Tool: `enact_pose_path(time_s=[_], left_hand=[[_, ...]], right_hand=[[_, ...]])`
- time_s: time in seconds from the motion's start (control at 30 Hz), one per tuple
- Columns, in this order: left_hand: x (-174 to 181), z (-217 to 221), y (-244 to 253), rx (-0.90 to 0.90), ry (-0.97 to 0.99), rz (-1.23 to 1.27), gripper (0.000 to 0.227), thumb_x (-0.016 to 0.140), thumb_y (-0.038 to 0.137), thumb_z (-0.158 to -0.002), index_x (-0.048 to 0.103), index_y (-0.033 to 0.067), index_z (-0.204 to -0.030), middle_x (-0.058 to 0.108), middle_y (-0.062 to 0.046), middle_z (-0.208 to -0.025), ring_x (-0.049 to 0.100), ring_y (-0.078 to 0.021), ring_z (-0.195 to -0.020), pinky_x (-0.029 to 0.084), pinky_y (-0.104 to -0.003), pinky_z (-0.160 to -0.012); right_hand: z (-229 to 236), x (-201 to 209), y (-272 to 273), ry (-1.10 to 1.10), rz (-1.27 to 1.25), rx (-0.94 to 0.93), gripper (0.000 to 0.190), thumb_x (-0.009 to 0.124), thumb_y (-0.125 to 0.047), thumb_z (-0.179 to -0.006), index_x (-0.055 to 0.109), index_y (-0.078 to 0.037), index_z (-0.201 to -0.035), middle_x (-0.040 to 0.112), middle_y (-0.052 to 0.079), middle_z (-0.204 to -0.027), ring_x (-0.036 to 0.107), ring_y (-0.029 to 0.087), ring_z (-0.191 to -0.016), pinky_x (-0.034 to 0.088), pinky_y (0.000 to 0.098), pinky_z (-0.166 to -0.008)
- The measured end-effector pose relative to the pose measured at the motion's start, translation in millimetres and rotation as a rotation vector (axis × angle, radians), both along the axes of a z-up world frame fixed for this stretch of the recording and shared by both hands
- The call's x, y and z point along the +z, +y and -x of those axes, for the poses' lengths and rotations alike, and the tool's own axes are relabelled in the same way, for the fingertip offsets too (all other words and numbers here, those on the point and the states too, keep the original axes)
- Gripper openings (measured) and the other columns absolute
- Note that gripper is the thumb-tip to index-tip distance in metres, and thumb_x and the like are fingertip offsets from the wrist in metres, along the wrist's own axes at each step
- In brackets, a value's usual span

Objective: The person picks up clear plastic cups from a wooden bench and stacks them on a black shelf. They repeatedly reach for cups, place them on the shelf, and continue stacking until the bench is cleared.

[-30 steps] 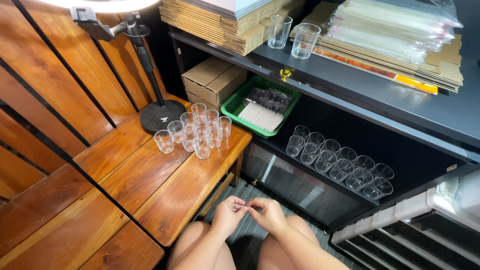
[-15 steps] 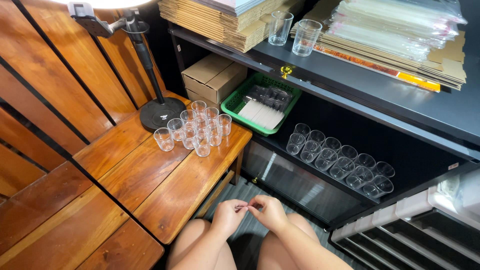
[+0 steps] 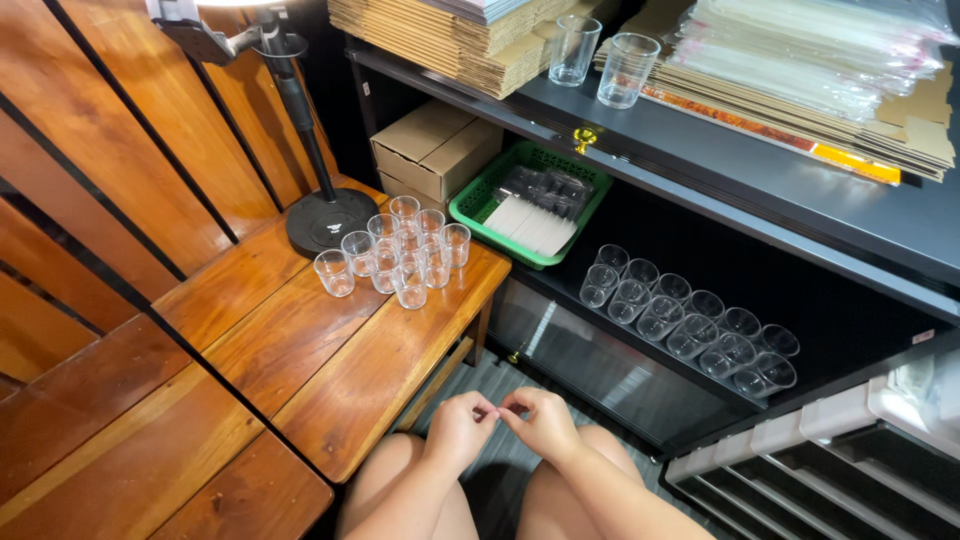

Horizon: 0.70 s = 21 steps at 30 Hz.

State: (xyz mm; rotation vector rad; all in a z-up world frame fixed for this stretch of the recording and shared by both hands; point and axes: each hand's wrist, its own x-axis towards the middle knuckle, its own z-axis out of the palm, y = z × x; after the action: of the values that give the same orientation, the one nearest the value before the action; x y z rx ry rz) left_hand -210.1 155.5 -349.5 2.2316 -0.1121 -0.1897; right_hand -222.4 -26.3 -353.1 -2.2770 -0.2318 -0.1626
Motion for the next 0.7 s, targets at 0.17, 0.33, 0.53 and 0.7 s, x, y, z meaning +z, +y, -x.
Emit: enact_pose_path(time_s=[0.17, 0.33, 0.53, 0.7], left_hand=[[6, -5, 7, 0.046, -0.149, 0.113, 0.005, 0.074, 0.027, -0.084, 0.074, 0.0236, -0.081, 0.079, 0.007, -0.084, 0.075, -0.0153, -0.078, 0.058, -0.031, -0.075], [20, -40, 35, 0.212, -0.367, 0.324, 0.005, 0.075, 0.020, -0.084, 0.077, 0.0220, -0.080, 0.075, 0.003, -0.067, 0.070, -0.0116, -0.063, 0.054, -0.030, -0.067], [29, -103, 79, 0.508, -0.493, 0.295, 0.005, 0.078, 0.019, -0.082, 0.079, 0.0173, -0.087, 0.076, -0.011, -0.081, 0.074, -0.0290, -0.082, 0.057, -0.040, -0.076], [18, -144, 95, 0.552, -0.359, 0.377, 0.029, 0.083, 0.018, -0.081, 0.077, 0.0137, -0.110, 0.078, -0.013, -0.107, 0.075, -0.0244, -0.101, 0.061, -0.033, -0.088]], right_hand=[[-17, 9, 11, -0.069, -0.077, -0.005, 0.010, 0.078, -0.024, -0.085, 0.075, -0.017, -0.079, 0.075, -0.006, -0.076, 0.069, 0.009, -0.072, 0.055, 0.0252, -0.070], [-55, 40, 40, -0.111, -0.173, -0.022, 0.014, 0.083, -0.027, -0.086, 0.076, -0.016, -0.080, 0.076, -0.005, -0.077, 0.067, 0.007, -0.071, 0.055, 0.0246, -0.072], [-120, 61, 74, -0.049, -0.144, -0.134, 0.013, 0.084, -0.032, -0.084, 0.079, -0.024, -0.093, 0.078, -0.001, -0.079, 0.075, 0.018, -0.079, 0.058, 0.0302, -0.073], [-153, 62, 102, 0.125, -0.350, -0.099, 0.039, 0.082, -0.016, -0.084, 0.074, -0.013, -0.122, 0.079, 0.011, -0.111, 0.077, 0.016, -0.101, 0.062, 0.0283, -0.085]])
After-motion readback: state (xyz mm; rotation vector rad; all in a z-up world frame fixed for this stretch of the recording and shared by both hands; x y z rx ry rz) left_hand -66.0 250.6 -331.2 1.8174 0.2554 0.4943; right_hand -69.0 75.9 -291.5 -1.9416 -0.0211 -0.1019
